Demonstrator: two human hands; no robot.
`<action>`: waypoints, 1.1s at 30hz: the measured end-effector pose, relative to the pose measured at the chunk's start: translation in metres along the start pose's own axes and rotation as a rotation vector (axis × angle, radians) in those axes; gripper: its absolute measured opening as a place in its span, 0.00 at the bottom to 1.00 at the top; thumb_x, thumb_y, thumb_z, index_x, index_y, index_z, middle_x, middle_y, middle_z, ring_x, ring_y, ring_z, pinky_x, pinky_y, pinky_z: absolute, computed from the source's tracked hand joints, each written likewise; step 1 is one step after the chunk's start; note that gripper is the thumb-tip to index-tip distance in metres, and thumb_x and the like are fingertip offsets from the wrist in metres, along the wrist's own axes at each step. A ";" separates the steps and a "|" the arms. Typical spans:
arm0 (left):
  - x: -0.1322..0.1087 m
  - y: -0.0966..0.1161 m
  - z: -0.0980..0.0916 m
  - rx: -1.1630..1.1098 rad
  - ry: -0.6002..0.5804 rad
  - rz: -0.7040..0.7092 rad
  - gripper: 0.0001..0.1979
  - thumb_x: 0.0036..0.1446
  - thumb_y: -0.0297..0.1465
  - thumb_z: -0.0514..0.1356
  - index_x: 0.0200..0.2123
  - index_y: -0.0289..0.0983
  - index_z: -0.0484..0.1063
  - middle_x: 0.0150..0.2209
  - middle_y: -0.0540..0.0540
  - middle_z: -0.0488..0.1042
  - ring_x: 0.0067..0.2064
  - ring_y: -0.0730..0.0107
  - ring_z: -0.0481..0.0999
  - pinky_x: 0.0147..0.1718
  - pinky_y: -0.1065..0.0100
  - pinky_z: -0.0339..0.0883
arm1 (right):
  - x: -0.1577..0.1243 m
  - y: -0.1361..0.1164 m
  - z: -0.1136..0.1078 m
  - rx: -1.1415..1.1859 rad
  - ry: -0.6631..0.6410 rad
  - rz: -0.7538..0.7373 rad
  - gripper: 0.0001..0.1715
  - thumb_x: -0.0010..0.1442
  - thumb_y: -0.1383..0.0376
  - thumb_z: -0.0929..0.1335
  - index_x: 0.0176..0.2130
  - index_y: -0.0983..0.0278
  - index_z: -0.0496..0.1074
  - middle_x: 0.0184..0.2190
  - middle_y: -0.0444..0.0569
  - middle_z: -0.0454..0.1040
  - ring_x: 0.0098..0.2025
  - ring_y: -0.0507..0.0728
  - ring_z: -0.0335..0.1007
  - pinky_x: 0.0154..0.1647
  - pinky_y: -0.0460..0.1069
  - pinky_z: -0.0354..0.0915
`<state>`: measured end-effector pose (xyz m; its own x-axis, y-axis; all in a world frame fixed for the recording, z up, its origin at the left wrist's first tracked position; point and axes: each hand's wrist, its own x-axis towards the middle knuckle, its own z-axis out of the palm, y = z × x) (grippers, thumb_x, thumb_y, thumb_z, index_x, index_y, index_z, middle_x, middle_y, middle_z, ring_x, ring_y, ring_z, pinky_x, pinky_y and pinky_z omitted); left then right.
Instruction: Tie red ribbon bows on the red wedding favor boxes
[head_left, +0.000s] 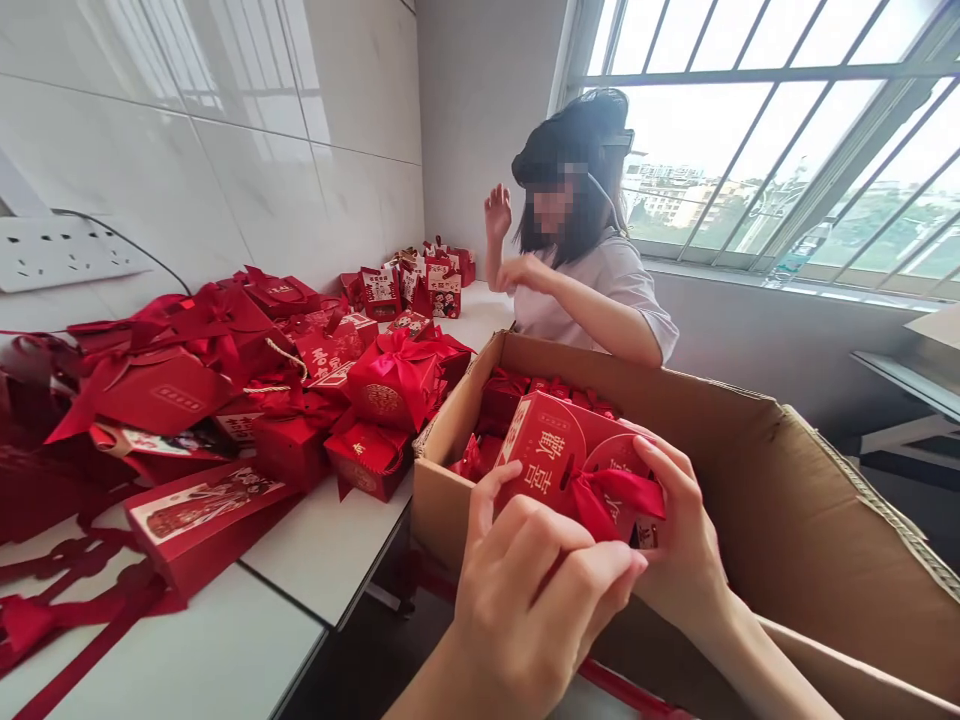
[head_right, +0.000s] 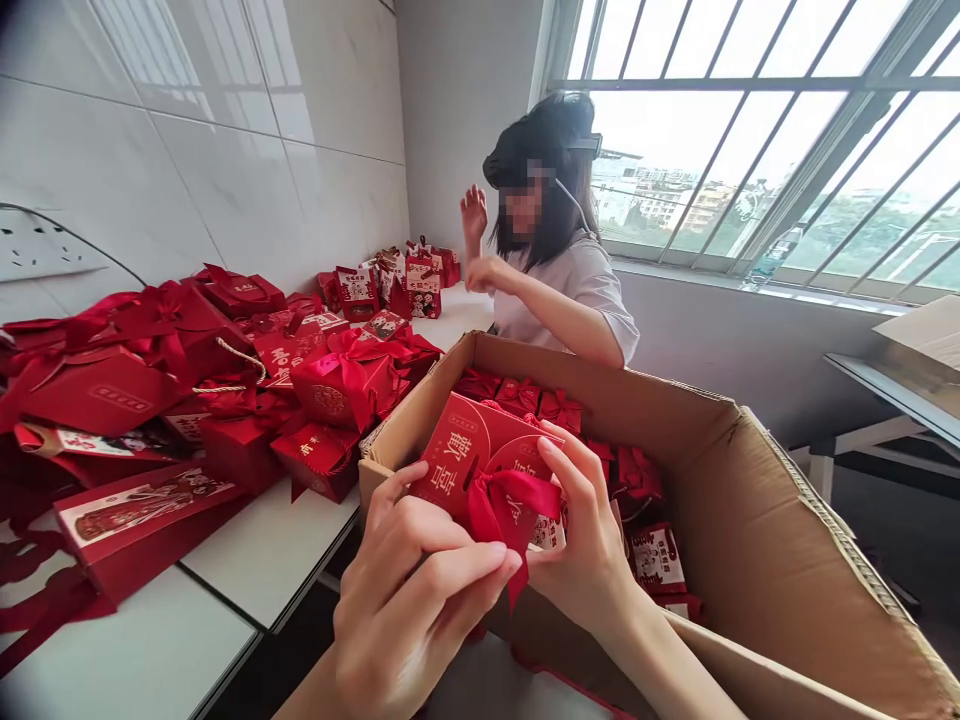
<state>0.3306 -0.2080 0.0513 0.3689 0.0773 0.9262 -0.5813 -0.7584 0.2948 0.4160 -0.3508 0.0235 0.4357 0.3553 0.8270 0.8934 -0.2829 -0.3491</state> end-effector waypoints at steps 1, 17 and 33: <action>0.001 0.000 0.001 -0.005 -0.008 0.002 0.02 0.56 0.25 0.61 0.31 0.36 0.73 0.23 0.53 0.70 0.26 0.78 0.68 0.52 0.56 0.63 | 0.000 0.001 0.000 0.000 0.004 0.003 0.46 0.51 0.67 0.72 0.63 0.56 0.51 0.59 0.57 0.56 0.59 0.66 0.57 0.54 0.65 0.63; 0.012 -0.056 0.020 -0.051 -0.084 -0.123 0.02 0.58 0.27 0.59 0.32 0.37 0.69 0.28 0.52 0.73 0.32 0.74 0.72 0.36 0.70 0.65 | 0.000 0.012 -0.038 -0.192 -0.331 -0.064 0.44 0.53 0.68 0.71 0.63 0.59 0.49 0.59 0.61 0.54 0.60 0.65 0.57 0.49 0.56 0.70; -0.024 -0.088 0.049 0.415 -0.511 -0.259 0.11 0.56 0.27 0.53 0.22 0.38 0.68 0.22 0.49 0.72 0.27 0.65 0.73 0.29 0.64 0.56 | 0.009 0.229 -0.097 0.021 -0.348 0.877 0.55 0.32 0.56 0.76 0.56 0.58 0.53 0.57 0.60 0.62 0.60 0.67 0.59 0.52 0.56 0.68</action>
<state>0.4083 -0.1744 -0.0087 0.8112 0.0527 0.5824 -0.1416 -0.9486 0.2831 0.6138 -0.4990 -0.0058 0.9588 0.2702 0.0882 0.2311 -0.5603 -0.7954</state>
